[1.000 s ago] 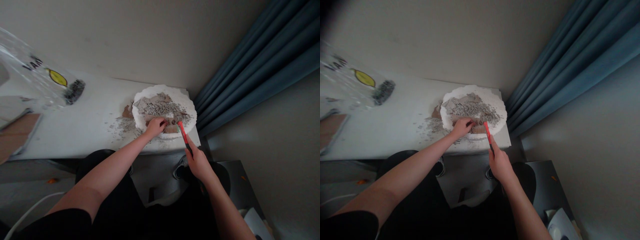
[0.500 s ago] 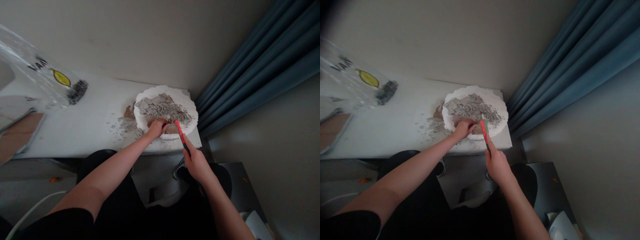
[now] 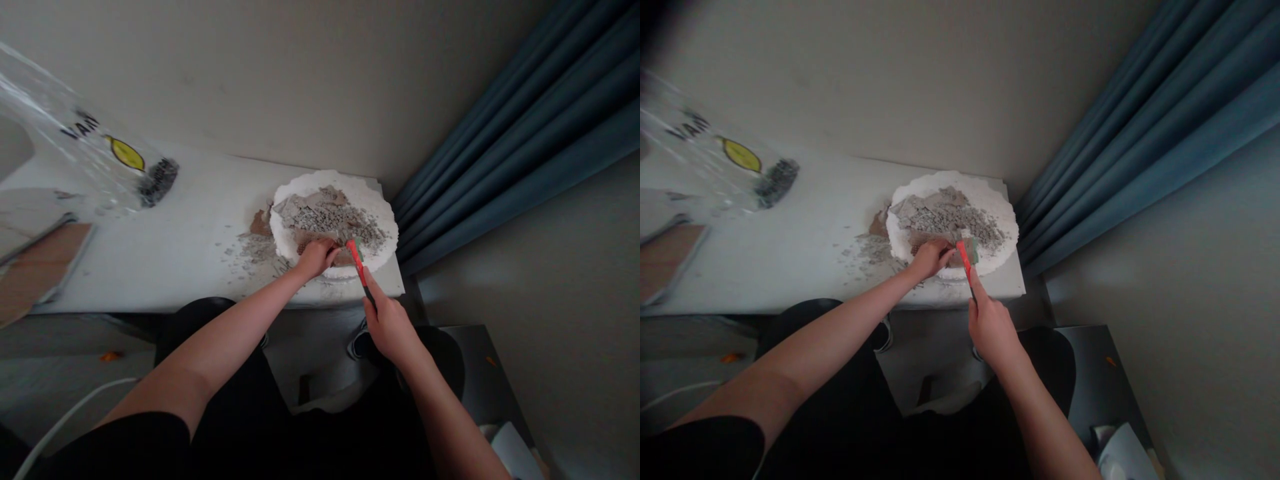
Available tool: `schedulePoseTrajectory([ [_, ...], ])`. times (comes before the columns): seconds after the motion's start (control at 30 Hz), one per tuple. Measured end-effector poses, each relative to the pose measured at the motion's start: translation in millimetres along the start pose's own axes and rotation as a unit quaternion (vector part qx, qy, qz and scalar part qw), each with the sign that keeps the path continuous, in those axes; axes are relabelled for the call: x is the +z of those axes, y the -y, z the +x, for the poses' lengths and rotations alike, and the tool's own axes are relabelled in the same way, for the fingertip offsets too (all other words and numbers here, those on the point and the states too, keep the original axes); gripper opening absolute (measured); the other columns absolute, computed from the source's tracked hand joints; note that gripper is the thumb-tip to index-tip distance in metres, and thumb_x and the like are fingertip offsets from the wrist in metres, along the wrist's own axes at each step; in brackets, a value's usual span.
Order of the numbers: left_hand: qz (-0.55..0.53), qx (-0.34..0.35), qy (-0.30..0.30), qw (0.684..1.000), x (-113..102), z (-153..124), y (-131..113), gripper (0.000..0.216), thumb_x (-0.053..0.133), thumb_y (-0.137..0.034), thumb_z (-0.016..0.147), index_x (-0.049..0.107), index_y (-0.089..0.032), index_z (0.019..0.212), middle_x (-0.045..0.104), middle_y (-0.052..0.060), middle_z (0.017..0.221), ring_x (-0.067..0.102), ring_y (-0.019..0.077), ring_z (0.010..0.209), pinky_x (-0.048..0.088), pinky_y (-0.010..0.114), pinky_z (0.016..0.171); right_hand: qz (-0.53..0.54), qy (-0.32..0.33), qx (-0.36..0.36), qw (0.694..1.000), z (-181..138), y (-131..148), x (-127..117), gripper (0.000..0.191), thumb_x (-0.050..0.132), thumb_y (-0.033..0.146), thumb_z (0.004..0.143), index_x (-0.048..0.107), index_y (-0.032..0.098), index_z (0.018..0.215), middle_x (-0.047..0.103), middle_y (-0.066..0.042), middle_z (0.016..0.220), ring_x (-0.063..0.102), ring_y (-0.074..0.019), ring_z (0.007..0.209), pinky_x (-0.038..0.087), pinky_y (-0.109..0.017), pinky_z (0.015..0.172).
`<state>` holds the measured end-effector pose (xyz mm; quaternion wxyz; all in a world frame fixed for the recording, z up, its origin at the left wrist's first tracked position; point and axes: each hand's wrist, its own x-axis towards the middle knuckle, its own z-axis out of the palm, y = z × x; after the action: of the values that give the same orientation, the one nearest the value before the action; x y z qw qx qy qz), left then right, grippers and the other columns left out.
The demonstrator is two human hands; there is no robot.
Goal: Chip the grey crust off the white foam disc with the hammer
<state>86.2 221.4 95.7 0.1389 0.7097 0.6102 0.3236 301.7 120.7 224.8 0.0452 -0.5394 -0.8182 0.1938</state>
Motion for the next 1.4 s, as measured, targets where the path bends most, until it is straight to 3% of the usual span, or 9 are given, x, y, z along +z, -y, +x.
schedulePoseTrajectory([
  [0.13,-0.001,0.001,0.007,1.0,-0.2,-0.4,-0.8,0.023,0.055,-0.031,0.095,0.067,-0.016,0.082,0.071,0.008,0.08,0.065,0.0195,0.077,0.046,0.029,0.075,0.012,-0.019,-0.005,1.0,0.6,1.7,-0.4,0.063,0.035,0.027,0.1,0.02,0.021,0.161,0.074,-0.011,0.088,0.07,-0.0276,0.075,0.049,-0.034,0.068],
  [0.57,-0.009,0.016,0.009,1.0,0.9,-0.2,1.3,0.019,0.058,-0.03,0.092,0.067,-0.016,0.082,0.072,0.008,0.084,0.065,0.02,0.079,0.047,0.03,0.075,0.021,0.005,0.005,1.0,4.1,-0.9,4.2,0.063,0.037,0.025,0.099,0.023,0.021,0.16,0.074,-0.011,0.087,0.07,-0.0276,0.078,0.049,-0.034,0.071],
  [0.73,-0.006,0.015,0.049,0.999,-3.6,1.9,-1.0,0.019,0.057,-0.03,0.091,0.068,-0.017,0.083,0.069,0.006,0.079,0.063,0.0183,0.074,0.047,0.03,0.073,0.026,-0.009,0.007,1.0,3.4,-2.5,6.0,0.064,0.036,0.026,0.099,0.02,0.02,0.161,0.074,-0.011,0.09,0.069,-0.0273,0.078,0.049,-0.034,0.072],
  [0.83,0.038,0.034,0.057,0.997,-11.4,1.0,-3.0,0.022,0.065,-0.037,0.086,0.068,-0.016,0.092,0.068,0.01,0.093,0.063,0.024,0.09,0.048,0.035,0.084,0.034,0.006,0.011,0.999,3.7,-5.3,9.7,0.064,0.037,0.025,0.098,0.022,0.02,0.16,0.074,-0.011,0.09,0.07,-0.0278,0.081,0.049,-0.034,0.073],
  [0.97,0.098,0.052,0.048,0.993,-21.5,-2.1,-3.3,0.05,0.072,-0.055,0.077,0.066,-0.016,0.107,0.061,0.015,0.115,0.054,0.0346,0.114,0.044,0.046,0.098,0.042,-0.002,0.014,0.999,1.4,-8.4,11.3,0.064,0.037,0.027,0.099,0.02,0.02,0.161,0.074,-0.011,0.088,0.07,-0.0282,0.079,0.05,-0.035,0.073],
  [1.07,0.096,0.05,0.056,0.993,-24.0,-2.8,-2.7,0.059,0.073,-0.061,0.074,0.063,-0.016,0.111,0.059,0.016,0.118,0.052,0.0351,0.116,0.043,0.047,0.098,0.044,-0.003,0.013,0.999,-0.9,-8.2,11.6,0.065,0.036,0.027,0.099,0.018,0.02,0.161,0.074,-0.012,0.091,0.07,-0.0281,0.081,0.05,-0.035,0.074],
  [1.2,0.099,0.039,0.06,0.993,-22.6,-2.5,-2.9,0.056,0.074,-0.062,0.073,0.063,-0.017,0.104,0.058,0.016,0.12,0.05,0.0346,0.117,0.043,0.045,0.099,0.039,0.024,0.01,0.999,-1.7,-6.3,16.3,0.064,0.037,0.025,0.099,0.021,0.021,0.161,0.075,-0.013,0.095,0.071,-0.0282,0.082,0.05,-0.035,0.075],
  [1.4,0.102,0.046,0.055,0.992,-22.3,-3.5,-3.2,0.055,0.072,-0.058,0.077,0.061,-0.015,0.108,0.058,0.017,0.122,0.05,0.0355,0.119,0.043,0.047,0.1,0.012,0.004,0.02,1.0,-3.3,-6.9,25.8,0.064,0.037,0.026,0.099,0.02,0.022,0.161,0.075,-0.012,0.097,0.071,-0.0272,0.08,0.05,-0.034,0.073],
])
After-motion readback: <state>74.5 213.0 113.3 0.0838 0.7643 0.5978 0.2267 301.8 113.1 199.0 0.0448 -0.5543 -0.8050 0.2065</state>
